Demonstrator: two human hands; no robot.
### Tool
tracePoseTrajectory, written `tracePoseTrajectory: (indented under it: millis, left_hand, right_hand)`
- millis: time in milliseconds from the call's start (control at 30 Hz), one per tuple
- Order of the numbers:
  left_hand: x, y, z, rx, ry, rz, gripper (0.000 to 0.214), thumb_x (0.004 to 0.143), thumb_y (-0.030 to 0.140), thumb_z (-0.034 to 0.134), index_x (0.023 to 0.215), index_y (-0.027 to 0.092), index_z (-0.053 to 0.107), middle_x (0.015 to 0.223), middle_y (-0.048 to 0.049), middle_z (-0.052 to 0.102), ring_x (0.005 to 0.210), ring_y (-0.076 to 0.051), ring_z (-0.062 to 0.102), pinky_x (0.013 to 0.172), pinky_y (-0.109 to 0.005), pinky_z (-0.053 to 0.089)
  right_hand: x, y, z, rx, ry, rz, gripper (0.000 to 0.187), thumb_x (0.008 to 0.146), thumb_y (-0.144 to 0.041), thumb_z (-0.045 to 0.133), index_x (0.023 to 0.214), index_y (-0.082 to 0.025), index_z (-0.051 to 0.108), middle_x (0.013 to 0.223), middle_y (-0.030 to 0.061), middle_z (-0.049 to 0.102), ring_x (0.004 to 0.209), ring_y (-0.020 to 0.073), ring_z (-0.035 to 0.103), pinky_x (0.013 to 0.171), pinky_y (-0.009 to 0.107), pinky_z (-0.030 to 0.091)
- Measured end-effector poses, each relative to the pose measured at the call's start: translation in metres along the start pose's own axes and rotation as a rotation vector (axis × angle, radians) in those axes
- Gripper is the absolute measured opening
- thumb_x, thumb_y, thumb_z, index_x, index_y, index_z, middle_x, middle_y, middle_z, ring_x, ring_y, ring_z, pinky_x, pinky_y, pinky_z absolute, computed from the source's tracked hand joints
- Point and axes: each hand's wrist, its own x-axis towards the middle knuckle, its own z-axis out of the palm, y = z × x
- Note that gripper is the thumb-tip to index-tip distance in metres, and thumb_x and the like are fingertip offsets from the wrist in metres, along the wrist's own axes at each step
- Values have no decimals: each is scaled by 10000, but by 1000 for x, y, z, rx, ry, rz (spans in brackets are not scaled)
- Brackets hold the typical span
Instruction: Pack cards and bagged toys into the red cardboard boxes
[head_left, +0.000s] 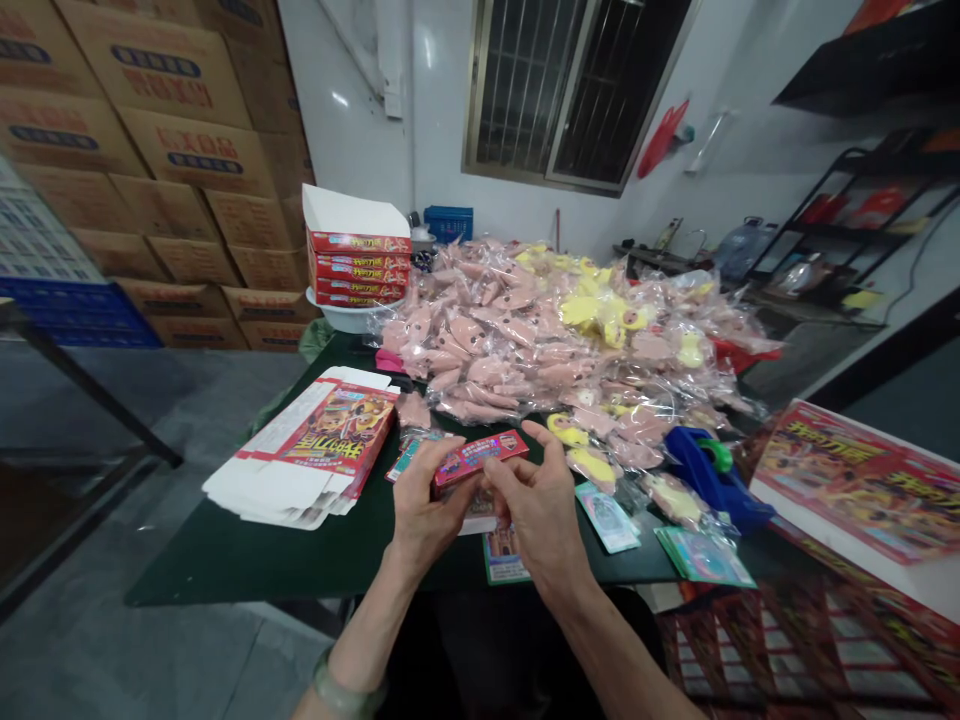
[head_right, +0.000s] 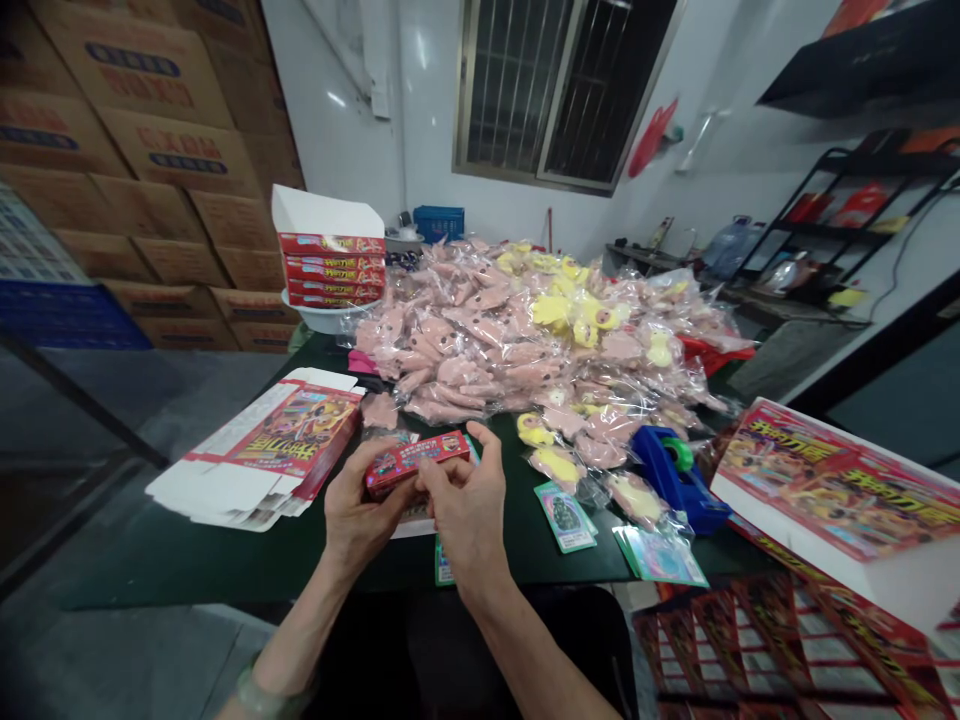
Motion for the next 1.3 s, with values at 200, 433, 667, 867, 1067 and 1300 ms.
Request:
tracePoseTrajectory:
  millis: [200, 433, 667, 867, 1067, 1300]
  left_hand:
    - [15, 2, -16, -34, -272, 44, 291, 778, 186, 628, 1065, 232, 652, 764, -19, 564, 664, -112, 569, 557, -214, 468]
    - [29, 2, -16, -77, -227, -60, 329, 705, 245, 683, 1031, 202, 680, 773, -33, 609, 675, -136, 569, 608, -259, 487]
    - [31, -4, -17, -212, 182, -305, 172, 772, 289, 646, 914, 203, 692, 853, -18, 667, 769, -133, 625, 710, -249, 502]
    - [45, 0, -42, -595, 252, -499, 350, 649, 396, 749, 958, 260, 658, 834, 20, 671, 703, -112, 629, 697, -251, 532]
    - [39, 31, -91, 20, -295, -295, 646, 561, 321, 799, 1166, 241, 589, 1188, -76, 621, 1110, -271, 563, 930, -366, 471]
    - [-12, 47, -66, -29, -703, -456, 209, 535, 353, 780, 628, 217, 652, 538, 38, 618, 453, -138, 566, 407, -212, 461]
  right_hand:
    - [3, 2, -10, -99, -26, 62, 782, 638, -386, 711, 1259, -145, 302, 494, -78, 584, 340, 59, 394, 347, 146, 289]
    - [13, 67, -26, -620, 0, -119, 706, 689, -362, 684, 1312, -207, 390, 518, -75, 535, 491, 148, 521, 534, 256, 412]
    - [14, 48, -39, -605, 41, -360, 654, 620, -412, 724, 1205, -188, 538, 1009, 95, 596, 914, 241, 567, 807, 374, 461]
    - [41, -22, -44, -319, -248, -397, 293, 611, -312, 750, 867, -185, 683, 844, 2, 666, 752, 147, 600, 709, 269, 463]
    - [37, -60, -48, -1041, -726, -747, 117, 701, -301, 712, 766, -205, 691, 680, -27, 649, 636, 128, 581, 594, 224, 375]
    - [-27, -50, -21, -1084, -830, -962, 382, 713, -398, 708, 1003, -173, 600, 759, 27, 673, 602, 155, 599, 508, 261, 373]
